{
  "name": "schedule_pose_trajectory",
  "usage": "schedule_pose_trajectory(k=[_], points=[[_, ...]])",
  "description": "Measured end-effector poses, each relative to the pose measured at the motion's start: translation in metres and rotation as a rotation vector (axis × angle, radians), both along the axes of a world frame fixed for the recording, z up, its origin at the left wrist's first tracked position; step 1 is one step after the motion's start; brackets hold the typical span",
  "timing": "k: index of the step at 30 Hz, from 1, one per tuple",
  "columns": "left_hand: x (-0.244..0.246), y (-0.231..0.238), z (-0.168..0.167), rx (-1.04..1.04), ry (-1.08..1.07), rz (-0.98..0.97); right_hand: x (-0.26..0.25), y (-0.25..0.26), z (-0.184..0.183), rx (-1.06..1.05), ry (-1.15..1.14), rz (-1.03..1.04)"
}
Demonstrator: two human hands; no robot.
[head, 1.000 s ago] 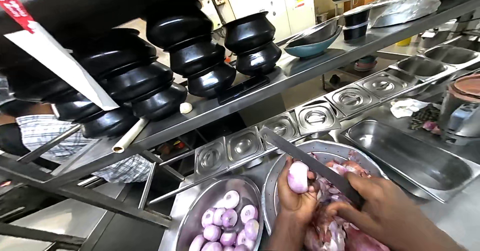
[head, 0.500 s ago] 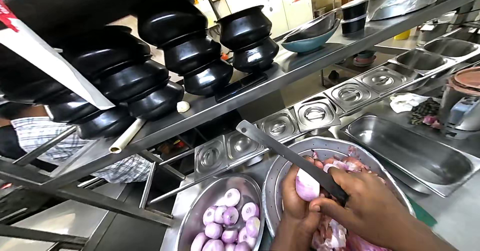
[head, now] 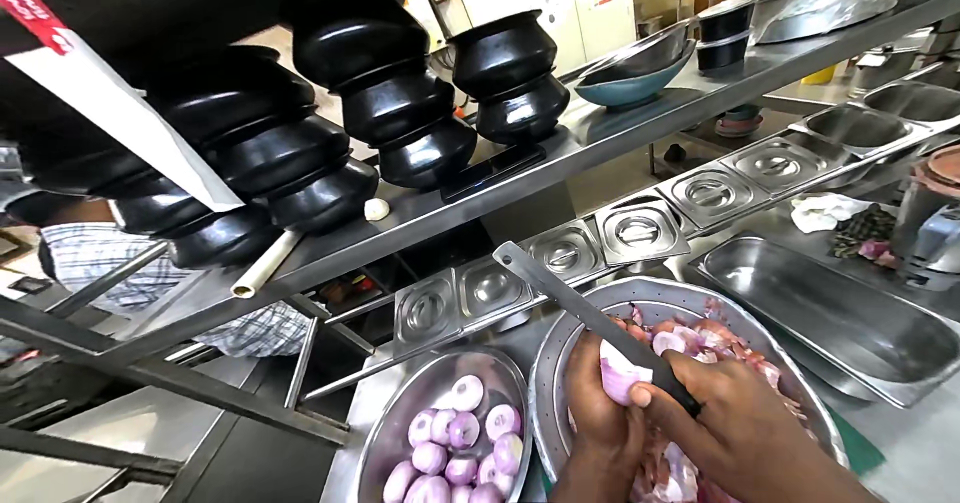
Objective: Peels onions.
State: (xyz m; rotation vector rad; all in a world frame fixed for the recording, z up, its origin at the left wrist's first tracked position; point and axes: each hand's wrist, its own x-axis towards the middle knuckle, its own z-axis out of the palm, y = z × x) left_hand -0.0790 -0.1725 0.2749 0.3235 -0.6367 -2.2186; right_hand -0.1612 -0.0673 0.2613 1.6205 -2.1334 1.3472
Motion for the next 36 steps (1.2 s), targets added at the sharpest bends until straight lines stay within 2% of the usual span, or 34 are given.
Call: schedule_pose_trajectory(k=[3,7,10,12,17,20,23,28,31,36], points=[[-0.002,0.000,-0.001,-0.016,-0.020,0.036,0.000,0.000,-0.002,-0.015,-0.012,0.034],[-0.003,0.000,0.000,-0.033,-0.055,0.071,0.003,0.002,-0.002,-0.075,0.111,-0.012],[-0.009,-0.012,-0.010,-0.103,-0.170,0.086,0.021,0.014,0.007,0.044,0.251,0.023],[-0.015,-0.012,-0.005,-0.047,-0.248,0.142,0.030,0.018,0.006,0.100,0.304,0.058],[-0.009,-0.016,0.002,0.111,-0.260,0.036,0.007,0.034,0.004,0.114,0.103,0.111],[-0.008,-0.017,0.011,0.244,-0.264,0.009,-0.020,0.036,-0.007,0.118,0.080,0.001],[-0.002,-0.018,0.016,0.301,-0.166,-0.115,-0.036,0.042,-0.011,0.160,0.075,-0.125],[0.004,-0.014,0.003,0.117,-0.109,-0.313,-0.034,0.038,-0.007,0.066,0.078,-0.148],[0.005,-0.006,-0.001,0.000,-0.066,-0.334,-0.024,0.027,0.001,-0.008,0.094,-0.119],[0.008,-0.002,-0.002,-0.068,0.005,-0.359,-0.014,0.016,0.016,-0.064,0.102,-0.090]])
